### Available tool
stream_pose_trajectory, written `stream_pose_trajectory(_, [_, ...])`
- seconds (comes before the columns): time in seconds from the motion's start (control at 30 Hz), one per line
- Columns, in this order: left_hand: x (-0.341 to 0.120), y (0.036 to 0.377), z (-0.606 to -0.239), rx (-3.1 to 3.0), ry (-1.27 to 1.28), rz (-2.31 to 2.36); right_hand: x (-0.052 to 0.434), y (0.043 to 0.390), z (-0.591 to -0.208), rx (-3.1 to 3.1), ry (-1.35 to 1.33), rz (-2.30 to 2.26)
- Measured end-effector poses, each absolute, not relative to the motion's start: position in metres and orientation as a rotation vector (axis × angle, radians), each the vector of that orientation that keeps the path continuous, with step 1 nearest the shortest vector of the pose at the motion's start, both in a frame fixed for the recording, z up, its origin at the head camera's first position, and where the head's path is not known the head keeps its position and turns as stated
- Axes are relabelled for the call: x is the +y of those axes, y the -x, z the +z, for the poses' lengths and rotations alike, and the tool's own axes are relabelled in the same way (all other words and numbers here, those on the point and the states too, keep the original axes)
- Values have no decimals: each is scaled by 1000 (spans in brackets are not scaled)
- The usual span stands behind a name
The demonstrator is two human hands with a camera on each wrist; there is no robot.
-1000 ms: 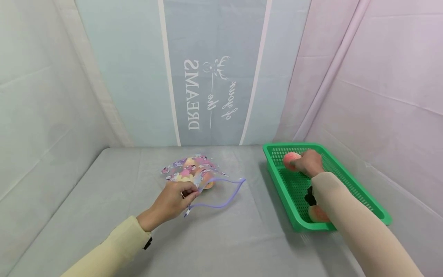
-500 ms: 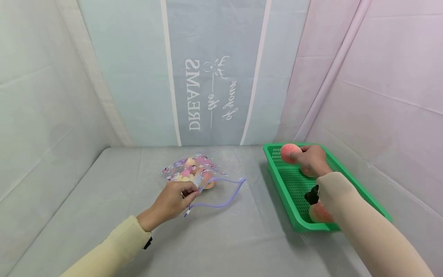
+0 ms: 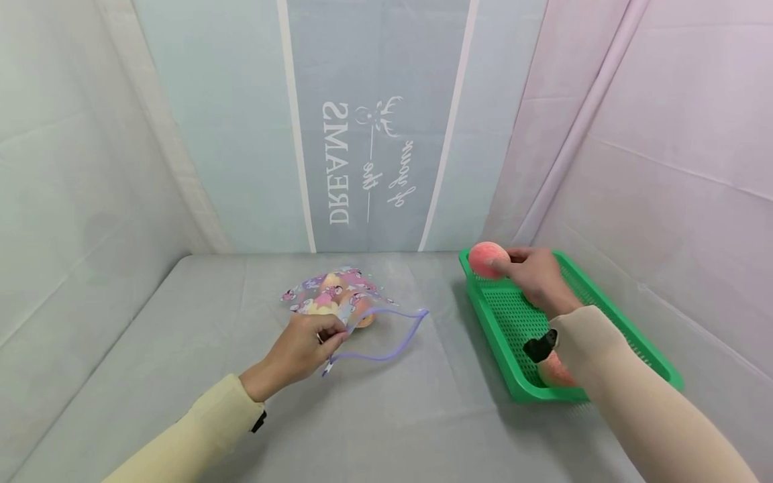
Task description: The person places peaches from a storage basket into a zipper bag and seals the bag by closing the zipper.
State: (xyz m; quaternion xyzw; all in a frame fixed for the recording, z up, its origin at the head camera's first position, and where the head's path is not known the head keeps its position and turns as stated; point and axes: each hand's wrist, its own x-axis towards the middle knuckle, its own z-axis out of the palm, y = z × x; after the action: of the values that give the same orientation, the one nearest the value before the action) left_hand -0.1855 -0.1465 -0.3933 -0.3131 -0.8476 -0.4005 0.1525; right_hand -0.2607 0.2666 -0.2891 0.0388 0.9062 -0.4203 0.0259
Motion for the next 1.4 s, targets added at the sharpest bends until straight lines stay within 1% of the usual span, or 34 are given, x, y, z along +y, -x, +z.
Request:
stream_pose_trajectory(0.6, [-145,186,-399,-2424,888,-1136,224,237,-305,2760,62,-1381])
stream_pose_trajectory(0.9, [-144,188,-402,-2427,878,-1113,206,228,-319,2720,137,-1409])
stream_pose_trajectory(1.4, [-144,188,-381,-2453,851,-1157,181,209,-313,2614,207,-1398])
